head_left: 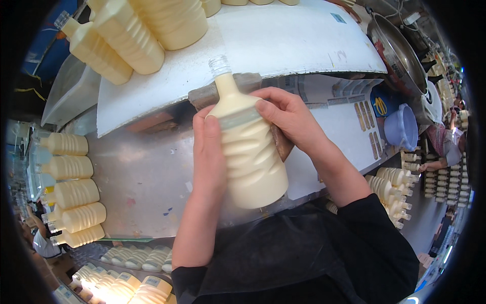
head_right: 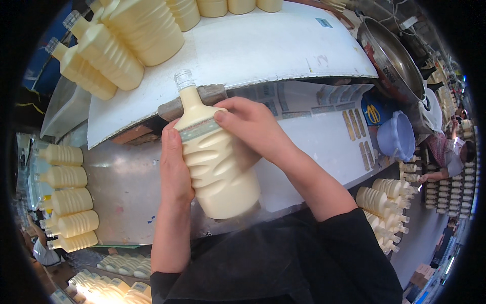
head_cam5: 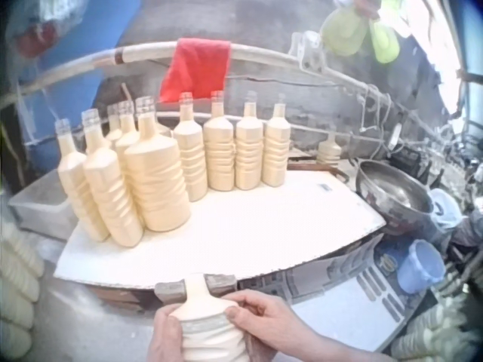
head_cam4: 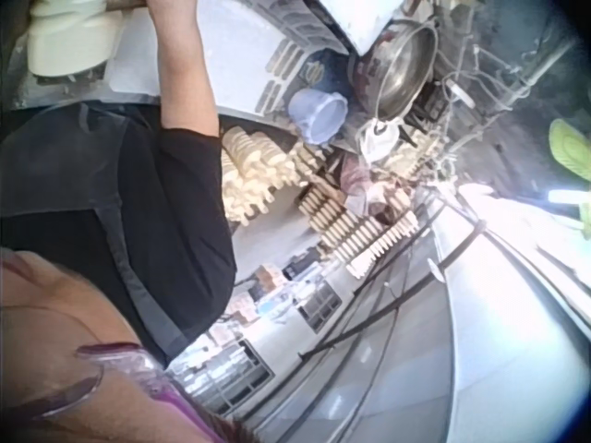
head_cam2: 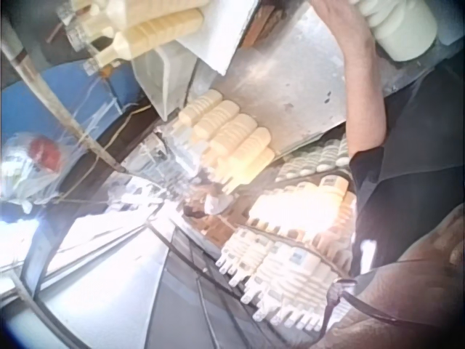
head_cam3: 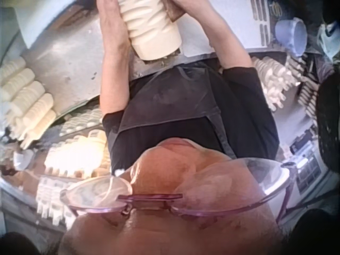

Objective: The person applies rectangular labels to the neck and body of a plastic bottle, smoothing each label with a small tool. The person repeats this process on multiple bottles, placing finished bottles aside.

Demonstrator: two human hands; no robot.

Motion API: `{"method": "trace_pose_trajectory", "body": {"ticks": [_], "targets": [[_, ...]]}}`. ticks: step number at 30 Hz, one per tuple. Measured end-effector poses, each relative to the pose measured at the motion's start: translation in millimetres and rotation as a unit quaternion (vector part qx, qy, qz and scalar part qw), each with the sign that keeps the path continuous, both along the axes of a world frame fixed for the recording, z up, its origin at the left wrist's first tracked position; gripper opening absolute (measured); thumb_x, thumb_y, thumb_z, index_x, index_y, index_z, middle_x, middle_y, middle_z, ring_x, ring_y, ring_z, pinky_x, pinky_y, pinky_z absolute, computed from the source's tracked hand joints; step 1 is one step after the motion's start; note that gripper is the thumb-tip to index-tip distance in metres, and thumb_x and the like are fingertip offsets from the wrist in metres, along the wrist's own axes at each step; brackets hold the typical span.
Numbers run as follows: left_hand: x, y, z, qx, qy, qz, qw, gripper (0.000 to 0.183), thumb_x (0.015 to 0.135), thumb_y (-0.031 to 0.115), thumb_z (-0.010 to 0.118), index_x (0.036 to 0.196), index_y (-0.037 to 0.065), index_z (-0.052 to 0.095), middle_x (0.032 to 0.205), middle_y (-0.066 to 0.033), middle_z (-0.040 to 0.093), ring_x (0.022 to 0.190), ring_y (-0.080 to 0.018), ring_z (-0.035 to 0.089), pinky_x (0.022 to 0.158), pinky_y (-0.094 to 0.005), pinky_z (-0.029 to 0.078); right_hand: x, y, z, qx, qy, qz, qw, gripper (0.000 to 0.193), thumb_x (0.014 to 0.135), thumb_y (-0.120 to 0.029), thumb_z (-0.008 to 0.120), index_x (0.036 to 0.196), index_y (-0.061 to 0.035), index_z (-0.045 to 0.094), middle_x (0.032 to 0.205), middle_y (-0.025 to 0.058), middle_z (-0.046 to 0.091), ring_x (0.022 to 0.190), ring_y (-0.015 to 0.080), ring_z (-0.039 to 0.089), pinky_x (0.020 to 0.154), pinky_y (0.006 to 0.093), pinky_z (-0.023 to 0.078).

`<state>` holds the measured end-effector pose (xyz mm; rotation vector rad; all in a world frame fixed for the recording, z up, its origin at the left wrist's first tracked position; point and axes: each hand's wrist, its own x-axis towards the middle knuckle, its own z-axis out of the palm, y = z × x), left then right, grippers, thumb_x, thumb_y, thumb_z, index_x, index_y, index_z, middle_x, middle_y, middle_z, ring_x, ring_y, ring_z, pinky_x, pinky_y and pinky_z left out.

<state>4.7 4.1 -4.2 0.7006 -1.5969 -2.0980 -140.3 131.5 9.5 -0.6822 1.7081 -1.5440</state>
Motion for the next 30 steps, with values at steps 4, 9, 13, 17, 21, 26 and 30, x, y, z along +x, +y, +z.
{"method": "trace_pose_trajectory", "body": {"ticks": [4, 9, 13, 17, 21, 26, 30], "targets": [[1, -2, -5, 0.056, 0.015, 0.024, 0.998, 0.056, 0.111, 0.051, 0.038, 0.141, 0.004, 0.045, 0.131, -0.0121, 0.055, 0.120, -0.0189, 0.052, 0.105, -0.0343, 0.042, -13, 10, 4, 0.008, 0.024, -0.002, 1.000, 0.038, 0.109, -0.030, 0.051, 0.124, -0.0002, 0.069, 0.110, 0.0029, 0.070, 0.105, 0.0082, 0.061, 0.097, 0.0256, 0.048], [21, -5, -9, -0.104, -0.037, 0.097, 0.989, 0.056, 0.108, 0.043, 0.045, 0.146, 0.003, 0.044, 0.136, -0.0154, 0.052, 0.129, -0.0237, 0.047, 0.112, -0.0400, 0.035, -13, -4, 53, -0.096, 0.017, -0.122, 0.988, 0.027, 0.100, -0.009, 0.058, 0.124, 0.0006, 0.063, 0.115, 0.0056, 0.068, 0.109, 0.0122, 0.063, 0.097, 0.0267, 0.049], [32, 22, 6, -0.416, -0.086, 0.103, 0.899, 0.062, 0.099, 0.037, 0.057, 0.148, 0.001, 0.044, 0.143, -0.0216, 0.045, 0.135, -0.0350, 0.041, 0.116, -0.0483, 0.028, 26, -44, 68, -0.116, 0.217, -0.119, 0.962, 0.037, 0.096, -0.010, 0.063, 0.130, -0.0010, 0.051, 0.115, 0.0115, 0.067, 0.108, 0.0197, 0.065, 0.094, 0.0345, 0.053], [41, 39, 11, -0.489, -0.157, 0.049, 0.856, 0.070, 0.094, 0.037, 0.064, 0.150, 0.001, 0.043, 0.149, -0.0268, 0.036, 0.139, -0.0460, 0.032, 0.117, -0.0554, 0.022, 44, -65, 53, -0.052, 0.369, -0.070, 0.925, 0.039, 0.094, -0.009, 0.059, 0.132, -0.0034, 0.049, 0.111, 0.0258, 0.066, 0.103, 0.0429, 0.066, 0.090, 0.0472, 0.052], [49, 37, 0, -0.464, -0.163, 0.017, 0.870, 0.073, 0.094, 0.037, 0.065, 0.155, 0.007, 0.039, 0.152, -0.0279, 0.031, 0.141, -0.0459, 0.029, 0.118, -0.0561, 0.021, 17, -44, 40, 0.011, 0.340, -0.088, 0.936, 0.037, 0.097, -0.012, 0.057, 0.133, -0.0031, 0.050, 0.118, 0.0221, 0.066, 0.109, 0.0374, 0.065, 0.095, 0.0433, 0.051], [44, 38, -14, -0.391, -0.093, 0.043, 0.915, 0.071, 0.091, 0.030, 0.064, 0.154, 0.006, 0.041, 0.147, -0.0258, 0.040, 0.138, -0.0432, 0.038, 0.118, -0.0522, 0.028, -6, -22, 11, -0.049, 0.340, -0.122, 0.931, 0.040, 0.099, -0.014, 0.056, 0.137, -0.0029, 0.048, 0.127, 0.0198, 0.063, 0.115, 0.0345, 0.064, 0.101, 0.0409, 0.048], [39, 39, -21, -0.264, -0.025, 0.054, 0.963, 0.069, 0.088, 0.018, 0.063, 0.152, 0.003, 0.041, 0.146, -0.0230, 0.045, 0.135, -0.0386, 0.044, 0.117, -0.0477, 0.033, -15, -20, -2, -0.083, 0.343, -0.118, 0.928, 0.041, 0.099, -0.013, 0.058, 0.137, -0.0035, 0.047, 0.131, 0.0181, 0.060, 0.119, 0.0325, 0.062, 0.103, 0.0407, 0.047]]}}
